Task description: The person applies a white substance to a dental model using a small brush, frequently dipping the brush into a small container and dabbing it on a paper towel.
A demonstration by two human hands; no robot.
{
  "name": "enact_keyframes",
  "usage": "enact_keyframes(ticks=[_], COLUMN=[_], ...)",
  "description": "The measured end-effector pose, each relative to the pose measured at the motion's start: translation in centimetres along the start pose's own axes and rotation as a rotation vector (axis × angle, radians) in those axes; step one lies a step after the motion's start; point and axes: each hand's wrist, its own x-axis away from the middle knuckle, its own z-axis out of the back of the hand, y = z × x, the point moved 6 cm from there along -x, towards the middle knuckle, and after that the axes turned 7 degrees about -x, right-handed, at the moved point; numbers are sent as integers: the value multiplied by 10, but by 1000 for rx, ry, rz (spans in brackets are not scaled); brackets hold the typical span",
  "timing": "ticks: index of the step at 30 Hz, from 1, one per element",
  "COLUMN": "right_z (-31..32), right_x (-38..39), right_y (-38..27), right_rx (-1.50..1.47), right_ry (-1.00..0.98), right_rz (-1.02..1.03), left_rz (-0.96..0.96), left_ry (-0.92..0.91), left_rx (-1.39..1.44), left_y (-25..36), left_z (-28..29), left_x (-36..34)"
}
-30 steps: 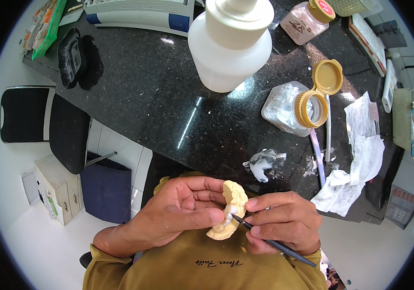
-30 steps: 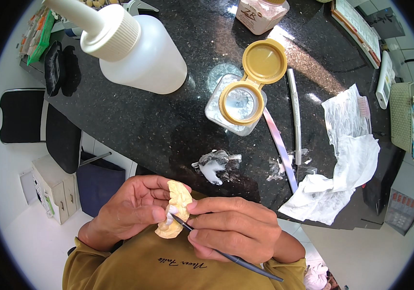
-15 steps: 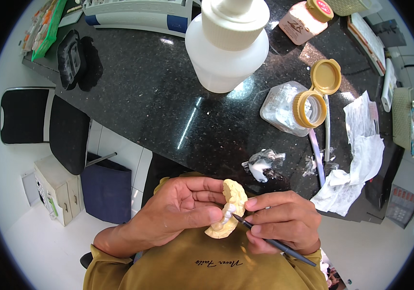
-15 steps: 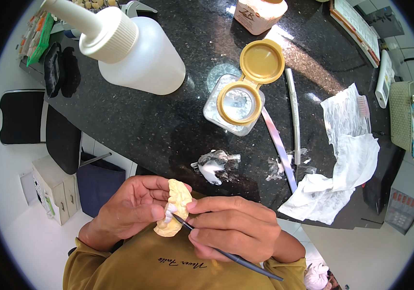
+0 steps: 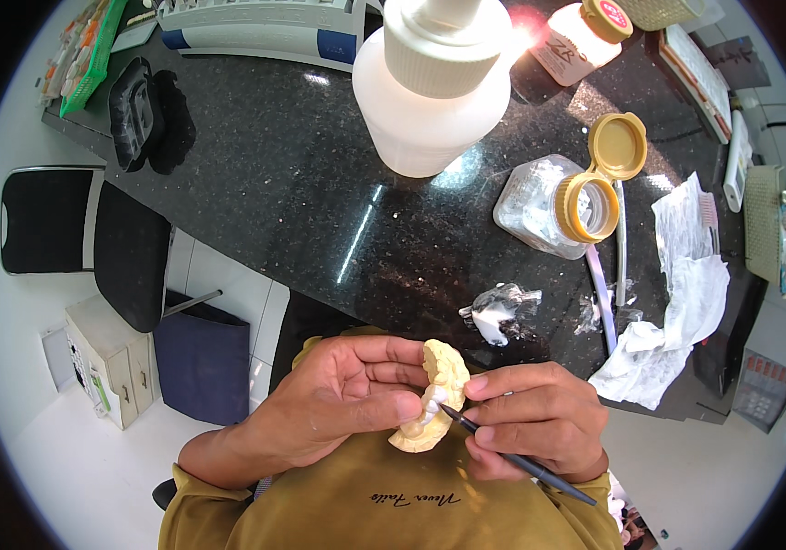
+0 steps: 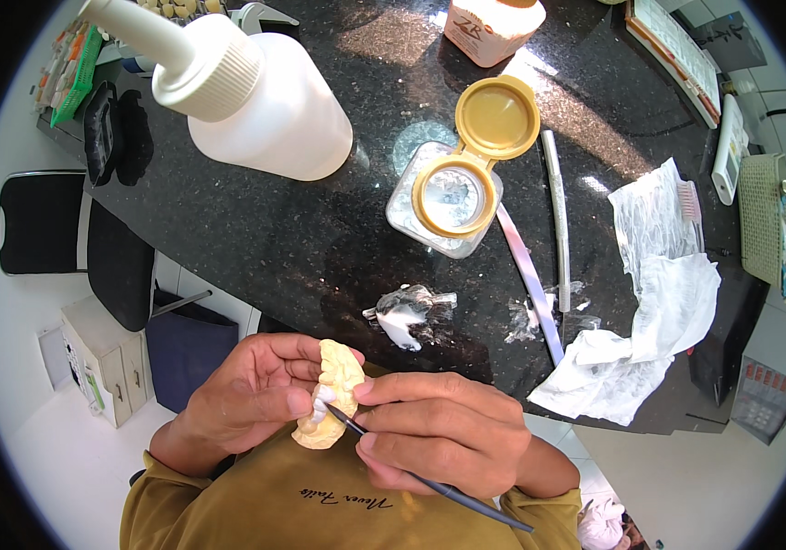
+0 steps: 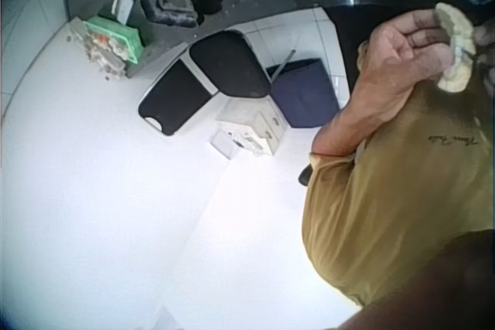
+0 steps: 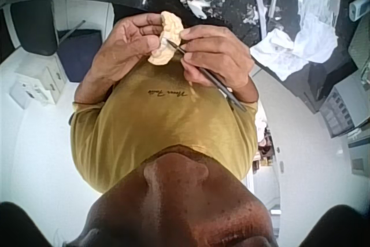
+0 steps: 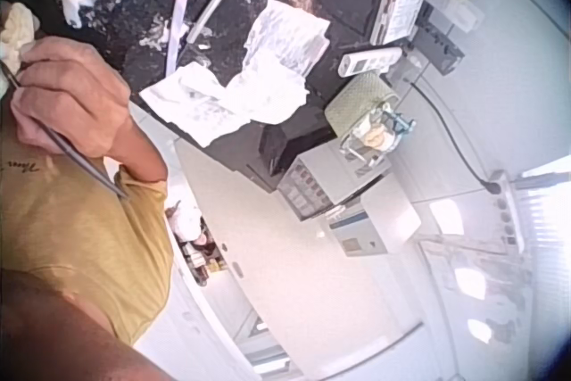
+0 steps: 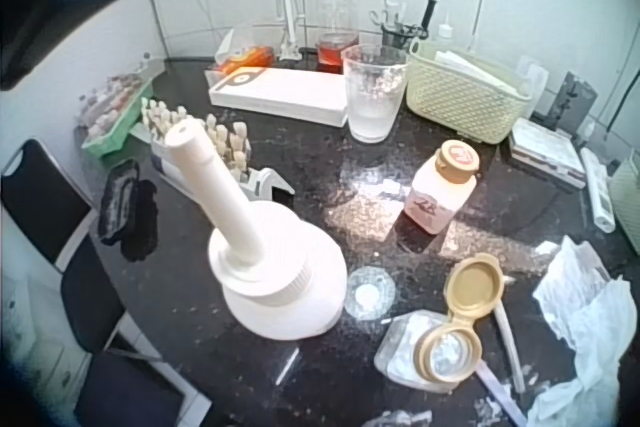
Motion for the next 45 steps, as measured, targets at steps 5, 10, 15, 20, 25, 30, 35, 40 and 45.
enact_keyframes(ticks=[5,10,15,20,25,30,35,40,45], right_z=[0,0,6,2,0,-1,0,0,6], right_x=[0,0,4,1,1,0,-1,-1,1], right_y=[0,0,1,0,0,0,0,1,0], right_rx=[5,9,-67,-9,20,52,8,5,-33], right_ry=[10,-1,81,26,8,-10,27,32,78], right_rz=[25,24,25,56,54,48,47,41,31], left_rz=[0,1,1,-6,3,-2,-1,-2,-7], left_ry=[-4,12,14,-14,-6,2,-6,-25,-13], left_rx=[3,7,-3,12,14,9,6,0,-20], left_y=[0,0,1,0,1,0,1,1,0], left_z=[0,0,0,-1,0,0,0,0,-1], left_x=[0,0,0,-1,0,0,0,-1,-1])
